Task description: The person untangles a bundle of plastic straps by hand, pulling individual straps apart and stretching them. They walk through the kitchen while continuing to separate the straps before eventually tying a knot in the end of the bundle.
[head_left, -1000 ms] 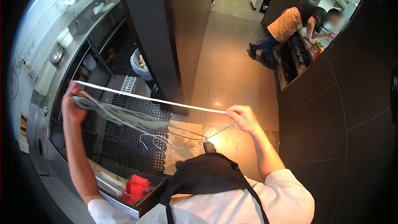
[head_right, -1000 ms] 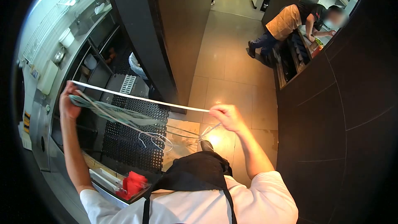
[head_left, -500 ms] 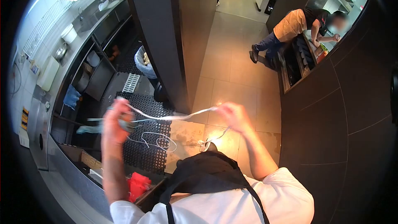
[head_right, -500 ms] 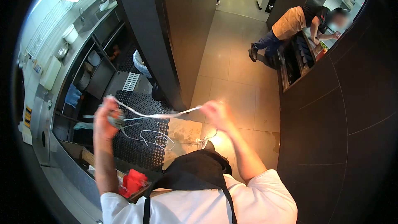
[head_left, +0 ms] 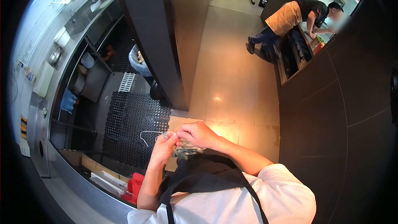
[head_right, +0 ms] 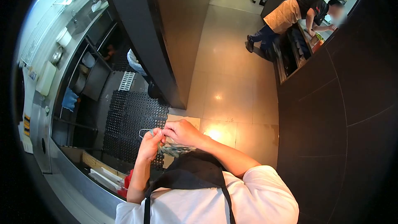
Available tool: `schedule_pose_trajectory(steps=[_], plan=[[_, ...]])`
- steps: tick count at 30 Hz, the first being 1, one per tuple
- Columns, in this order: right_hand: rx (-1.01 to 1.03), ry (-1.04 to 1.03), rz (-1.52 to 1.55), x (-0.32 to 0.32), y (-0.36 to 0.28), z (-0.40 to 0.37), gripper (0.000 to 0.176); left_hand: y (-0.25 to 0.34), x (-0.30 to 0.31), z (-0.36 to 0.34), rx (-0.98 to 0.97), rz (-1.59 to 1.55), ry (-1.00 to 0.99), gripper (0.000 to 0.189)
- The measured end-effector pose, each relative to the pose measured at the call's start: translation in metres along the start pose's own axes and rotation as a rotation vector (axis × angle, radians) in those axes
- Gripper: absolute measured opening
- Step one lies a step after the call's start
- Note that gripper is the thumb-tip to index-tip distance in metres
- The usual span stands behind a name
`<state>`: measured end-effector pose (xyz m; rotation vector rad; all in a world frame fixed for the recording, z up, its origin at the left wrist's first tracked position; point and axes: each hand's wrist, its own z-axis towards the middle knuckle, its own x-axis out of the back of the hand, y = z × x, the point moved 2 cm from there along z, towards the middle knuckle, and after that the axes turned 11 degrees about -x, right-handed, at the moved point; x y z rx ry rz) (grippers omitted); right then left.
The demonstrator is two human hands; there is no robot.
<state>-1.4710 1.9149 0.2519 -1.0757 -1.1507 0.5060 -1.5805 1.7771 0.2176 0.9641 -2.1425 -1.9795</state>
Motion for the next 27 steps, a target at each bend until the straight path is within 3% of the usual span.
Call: schedule_pose_trajectory(steps=[3, 6, 9, 11, 12, 13, 14, 15, 18, 20, 22, 26, 27], plan=[[0.004, -0.036, 0.059, -0.003, -0.001, 0.001, 0.018, 0.009, 0.008, -0.005, -0.003, -0.051, 0.022, 0.018], [-0.053, -0.086, 0.080, 0.006, -0.001, -0.001, 0.018, 0.030, 0.026, -0.015, -0.002, -0.252, 0.187, 0.014], [-0.046, -0.023, 0.178, 0.018, 0.015, -0.005, 0.017, 0.064, 0.073, -0.018, -0.142, -0.620, 0.277, 0.011], [-0.110, 0.001, 0.182, 0.036, 0.027, -0.011, 0.016, 0.094, 0.107, -0.030, -0.355, -0.701, 0.317, 0.017], [-0.139, 0.013, 0.181, 0.048, 0.033, -0.013, 0.016, 0.112, 0.127, -0.038, -0.401, -0.895, 0.370, 0.019], [-0.168, 0.059, 0.174, 0.059, 0.042, -0.017, 0.015, 0.129, 0.143, -0.049, -0.479, -1.099, 0.119, 0.018], [-0.197, 0.105, 0.168, 0.071, 0.051, -0.022, 0.015, 0.143, 0.165, -0.064, -0.558, -1.030, 0.338, 0.016], [-0.236, 0.160, 0.133, 0.086, 0.056, -0.028, 0.015, 0.147, 0.201, -0.078, -0.632, -1.052, 0.121, 0.014], [-0.404, 0.303, -0.029, 0.135, 0.081, -0.051, 0.013, 0.166, 0.258, -0.118, -0.836, -1.036, 0.194, 0.014], [-0.404, 0.391, -0.061, 0.170, 0.094, -0.070, 0.013, 0.173, 0.290, -0.142, -0.846, -1.060, 0.203, 0.017], [-0.401, 0.495, -0.079, 0.205, 0.107, -0.089, 0.011, 0.180, 0.303, -0.161, -0.841, -1.052, 0.136, 0.019], [-0.423, 0.654, 0.022, 0.240, 0.116, -0.115, 0.009, 0.172, 0.329, -0.185, -1.014, -0.926, 0.211, 0.021], [-0.423, 0.679, 0.037, 0.242, 0.120, -0.118, 0.010, 0.172, 0.319, -0.180, -0.975, -0.952, 0.207, 0.021]])
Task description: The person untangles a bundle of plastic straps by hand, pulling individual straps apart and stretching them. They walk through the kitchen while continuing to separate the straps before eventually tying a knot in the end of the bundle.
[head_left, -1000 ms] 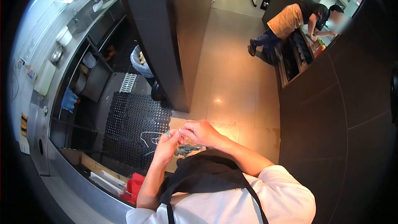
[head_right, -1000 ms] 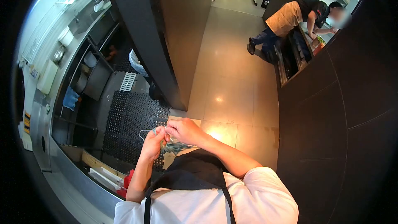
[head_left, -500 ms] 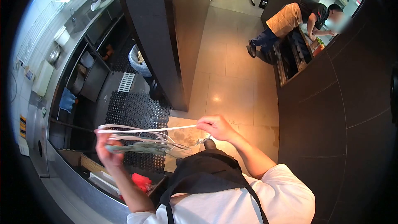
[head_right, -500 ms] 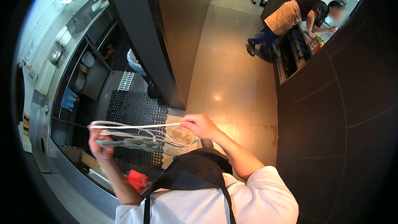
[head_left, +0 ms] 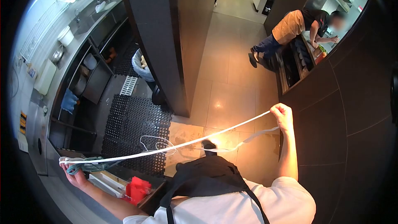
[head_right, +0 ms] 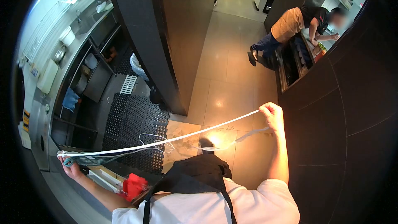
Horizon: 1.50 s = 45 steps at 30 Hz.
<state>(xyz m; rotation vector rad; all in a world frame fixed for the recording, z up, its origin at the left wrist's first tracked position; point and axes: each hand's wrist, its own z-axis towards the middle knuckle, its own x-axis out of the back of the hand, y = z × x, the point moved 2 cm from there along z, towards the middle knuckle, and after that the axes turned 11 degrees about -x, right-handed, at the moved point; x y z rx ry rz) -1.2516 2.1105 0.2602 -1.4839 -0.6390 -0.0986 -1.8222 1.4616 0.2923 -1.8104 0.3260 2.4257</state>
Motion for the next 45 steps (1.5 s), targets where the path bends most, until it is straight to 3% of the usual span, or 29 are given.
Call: schedule_pose_trajectory(steps=[3, 5, 6, 9, 13, 21, 25, 37, 41, 45], plan=[[0.004, 0.074, 0.009, -0.007, 0.011, 0.001, 0.013, -0.030, -0.001, -0.002, 0.106, -0.043, 0.031, 0.020], [-0.016, 0.082, -0.035, -0.020, 0.016, 0.002, 0.015, -0.047, -0.010, -0.007, -0.257, 0.269, 0.513, 0.018], [-0.033, 0.079, -0.065, -0.026, 0.017, 0.001, 0.015, -0.037, 0.010, -0.005, -0.012, -0.024, 0.265, 0.015], [-0.028, 0.028, -0.062, -0.051, 0.016, -0.005, 0.014, -0.068, 0.005, -0.005, 0.146, -0.197, -0.046, 0.013], [-0.058, -0.062, -0.131, -0.070, 0.014, -0.010, 0.013, -0.080, 0.010, -0.013, 0.058, -0.138, 0.136, 0.013], [-0.065, -0.038, -0.107, -0.063, 0.014, -0.006, 0.012, -0.050, 0.013, -0.015, 0.047, -0.121, 0.067, 0.020], [-0.073, -0.061, -0.128, -0.071, 0.010, -0.012, 0.014, -0.052, 0.016, -0.018, 0.029, -0.181, 0.083, 0.013], [-0.086, -0.061, -0.201, -0.077, -0.008, -0.017, 0.016, -0.051, 0.000, -0.021, 0.077, -0.202, -0.029, 0.017], [-0.081, -0.055, -0.201, -0.079, -0.002, -0.016, 0.013, -0.044, -0.002, -0.021, 0.020, -0.193, 0.052, 0.014], [-0.064, -0.100, -0.179, -0.098, 0.000, -0.020, 0.014, -0.042, -0.006, -0.014, 0.053, -0.246, -0.031, 0.013]])
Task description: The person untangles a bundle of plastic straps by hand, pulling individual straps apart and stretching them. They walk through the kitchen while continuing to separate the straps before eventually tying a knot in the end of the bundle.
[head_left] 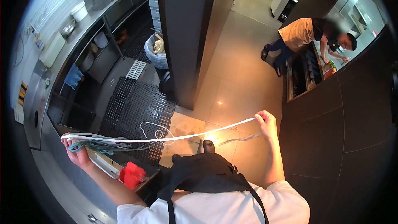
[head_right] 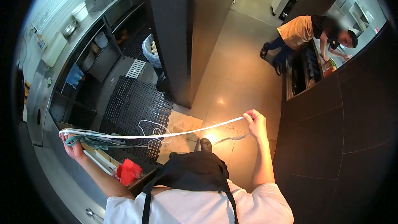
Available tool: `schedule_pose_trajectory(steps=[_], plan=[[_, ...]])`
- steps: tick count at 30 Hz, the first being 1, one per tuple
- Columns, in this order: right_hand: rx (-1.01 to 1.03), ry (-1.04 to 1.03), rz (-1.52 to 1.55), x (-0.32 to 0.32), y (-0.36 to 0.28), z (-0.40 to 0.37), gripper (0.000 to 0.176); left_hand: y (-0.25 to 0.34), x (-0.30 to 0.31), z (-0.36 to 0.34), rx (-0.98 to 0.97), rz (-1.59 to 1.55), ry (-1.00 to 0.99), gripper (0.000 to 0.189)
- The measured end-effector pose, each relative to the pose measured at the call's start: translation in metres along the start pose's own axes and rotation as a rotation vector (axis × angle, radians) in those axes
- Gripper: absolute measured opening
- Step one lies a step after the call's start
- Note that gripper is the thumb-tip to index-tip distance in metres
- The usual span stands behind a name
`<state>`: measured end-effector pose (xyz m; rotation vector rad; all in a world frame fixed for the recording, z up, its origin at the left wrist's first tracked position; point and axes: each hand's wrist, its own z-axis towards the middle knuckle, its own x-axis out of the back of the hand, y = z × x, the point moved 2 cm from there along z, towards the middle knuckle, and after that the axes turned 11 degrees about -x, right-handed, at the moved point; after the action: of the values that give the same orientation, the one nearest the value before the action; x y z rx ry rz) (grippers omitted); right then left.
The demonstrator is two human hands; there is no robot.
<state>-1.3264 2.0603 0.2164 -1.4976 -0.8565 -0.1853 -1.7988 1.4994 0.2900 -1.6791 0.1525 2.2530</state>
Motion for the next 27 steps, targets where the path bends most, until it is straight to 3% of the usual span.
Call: schedule_pose_trajectory(steps=[3, 12, 19, 22, 24, 27], plan=[[-0.016, -0.089, 0.086, -0.032, -0.018, -0.012, 0.014, 0.003, -0.003, 0.005, -0.036, 0.000, 0.053, 0.014], [0.045, -0.224, -0.104, -0.129, -0.081, -0.042, 0.024, 0.043, 0.014, 0.027, 0.026, -0.068, 0.017, 0.016], [0.142, -0.438, -0.163, -0.207, -0.153, -0.055, 0.025, 0.069, 0.033, 0.049, -0.072, -0.019, -0.004, 0.013], [0.168, -0.579, -0.201, -0.249, -0.181, -0.043, 0.023, 0.091, 0.051, 0.066, -0.200, 0.288, 0.141, 0.011], [0.141, -0.675, -0.216, -0.283, -0.206, -0.033, 0.022, 0.065, 0.032, 0.096, -0.389, 0.666, 0.451, 0.009], [0.373, -0.683, 0.033, -0.354, -0.217, 0.007, 0.013, 0.051, 0.022, 0.168, -0.120, 0.608, 0.114, 0.008]])
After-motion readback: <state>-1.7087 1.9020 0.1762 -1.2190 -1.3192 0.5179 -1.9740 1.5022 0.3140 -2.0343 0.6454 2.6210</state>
